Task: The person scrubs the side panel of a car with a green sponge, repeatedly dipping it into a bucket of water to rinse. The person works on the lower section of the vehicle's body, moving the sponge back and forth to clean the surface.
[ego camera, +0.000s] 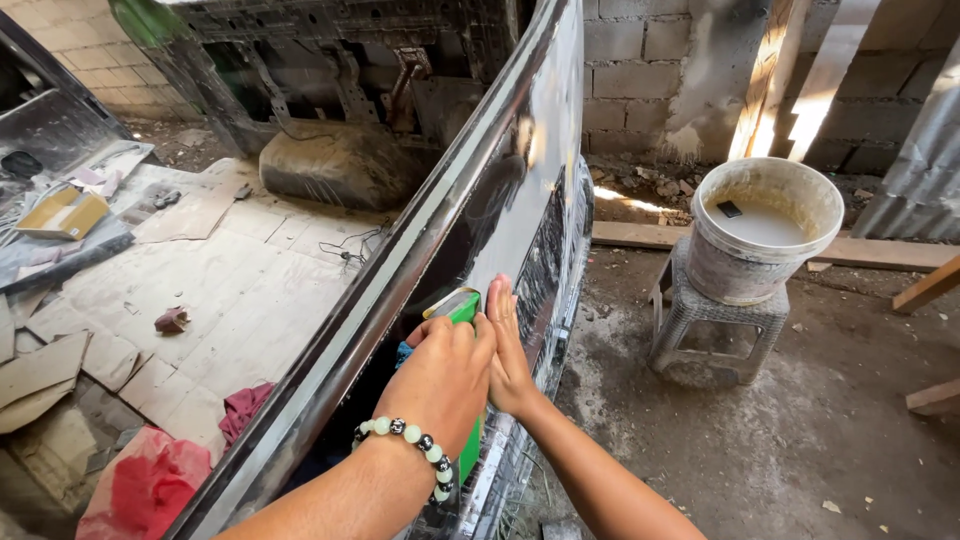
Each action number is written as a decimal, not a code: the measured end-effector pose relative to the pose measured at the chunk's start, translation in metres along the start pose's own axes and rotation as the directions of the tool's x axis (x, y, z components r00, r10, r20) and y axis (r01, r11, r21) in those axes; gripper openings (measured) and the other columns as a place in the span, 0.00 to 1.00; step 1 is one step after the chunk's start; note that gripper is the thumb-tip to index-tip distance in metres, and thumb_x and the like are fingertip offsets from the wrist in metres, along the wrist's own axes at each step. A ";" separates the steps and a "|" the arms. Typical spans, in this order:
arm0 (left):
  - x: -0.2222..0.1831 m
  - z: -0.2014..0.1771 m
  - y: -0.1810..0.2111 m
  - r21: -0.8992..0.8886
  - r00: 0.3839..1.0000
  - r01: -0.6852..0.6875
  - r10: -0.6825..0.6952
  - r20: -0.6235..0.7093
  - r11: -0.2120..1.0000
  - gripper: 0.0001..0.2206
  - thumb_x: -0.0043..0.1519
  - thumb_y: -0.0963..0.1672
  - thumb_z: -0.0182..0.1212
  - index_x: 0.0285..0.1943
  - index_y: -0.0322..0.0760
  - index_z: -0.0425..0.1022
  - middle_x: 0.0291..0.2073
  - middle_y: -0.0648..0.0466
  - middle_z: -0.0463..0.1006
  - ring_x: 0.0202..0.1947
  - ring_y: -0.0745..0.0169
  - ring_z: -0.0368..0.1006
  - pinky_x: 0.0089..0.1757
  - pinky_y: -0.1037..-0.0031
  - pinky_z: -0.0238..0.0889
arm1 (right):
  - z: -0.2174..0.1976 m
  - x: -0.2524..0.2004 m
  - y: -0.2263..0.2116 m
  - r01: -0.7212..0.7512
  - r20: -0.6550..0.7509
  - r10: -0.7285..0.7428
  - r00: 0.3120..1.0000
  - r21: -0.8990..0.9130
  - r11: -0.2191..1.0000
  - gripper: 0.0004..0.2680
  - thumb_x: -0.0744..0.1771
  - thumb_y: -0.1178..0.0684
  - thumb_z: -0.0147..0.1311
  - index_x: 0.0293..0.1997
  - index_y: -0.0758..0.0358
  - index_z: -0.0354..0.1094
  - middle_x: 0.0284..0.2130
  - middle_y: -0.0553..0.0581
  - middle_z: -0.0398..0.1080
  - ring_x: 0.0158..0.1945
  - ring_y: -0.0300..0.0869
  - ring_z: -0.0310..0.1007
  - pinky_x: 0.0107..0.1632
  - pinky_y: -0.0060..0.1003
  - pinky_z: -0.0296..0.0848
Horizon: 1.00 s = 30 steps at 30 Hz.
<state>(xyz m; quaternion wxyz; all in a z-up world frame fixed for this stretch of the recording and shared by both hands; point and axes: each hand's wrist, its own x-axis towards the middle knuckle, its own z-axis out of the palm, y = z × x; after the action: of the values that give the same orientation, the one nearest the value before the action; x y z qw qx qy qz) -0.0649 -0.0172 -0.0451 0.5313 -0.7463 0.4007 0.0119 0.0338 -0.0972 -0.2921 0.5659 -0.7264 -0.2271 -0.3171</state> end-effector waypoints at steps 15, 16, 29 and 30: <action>0.000 0.003 0.001 0.015 1.000 -0.013 0.013 -0.024 1.000 0.22 0.65 0.47 0.47 0.66 0.32 0.67 0.67 0.38 0.60 0.48 0.45 0.67 0.43 0.56 0.60 | 0.005 -0.051 -0.004 -0.160 0.040 0.156 0.987 0.187 0.969 0.24 0.75 0.49 0.29 0.79 0.70 0.26 0.79 0.66 0.24 0.82 0.51 0.19 0.78 0.46 0.23; 0.000 0.003 0.001 0.011 1.000 -0.017 0.017 -0.019 1.000 0.22 0.65 0.47 0.47 0.66 0.32 0.67 0.67 0.38 0.60 0.48 0.45 0.67 0.43 0.56 0.60 | 0.005 -0.040 0.008 -0.166 0.043 0.160 0.986 0.190 0.968 0.24 0.75 0.49 0.29 0.79 0.70 0.26 0.79 0.66 0.24 0.82 0.51 0.19 0.78 0.46 0.23; 0.002 0.007 0.005 -0.029 1.000 0.004 -0.004 -0.025 1.000 0.22 0.68 0.46 0.47 0.68 0.28 0.67 0.62 0.40 0.65 0.48 0.48 0.68 0.42 0.58 0.61 | 0.006 -0.044 0.005 -0.229 -0.017 0.233 0.972 0.119 0.966 0.23 0.74 0.49 0.29 0.79 0.69 0.30 0.79 0.64 0.27 0.82 0.48 0.22 0.76 0.48 0.21; 0.000 0.005 0.003 -0.034 1.000 0.005 -0.006 -0.008 0.999 0.23 0.69 0.46 0.47 0.70 0.26 0.67 0.60 0.42 0.67 0.48 0.48 0.68 0.41 0.59 0.61 | 0.008 -0.044 0.001 -0.197 0.011 0.198 0.980 0.143 0.970 0.23 0.74 0.49 0.29 0.79 0.69 0.32 0.79 0.64 0.28 0.82 0.48 0.22 0.76 0.48 0.21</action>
<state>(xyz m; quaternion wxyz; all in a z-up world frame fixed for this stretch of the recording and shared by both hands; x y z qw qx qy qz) -0.0646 -0.0142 -0.0497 0.5168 -0.7564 0.4006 0.0141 0.0052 -0.0887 -0.3257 0.6458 -0.7023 -0.1751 -0.2432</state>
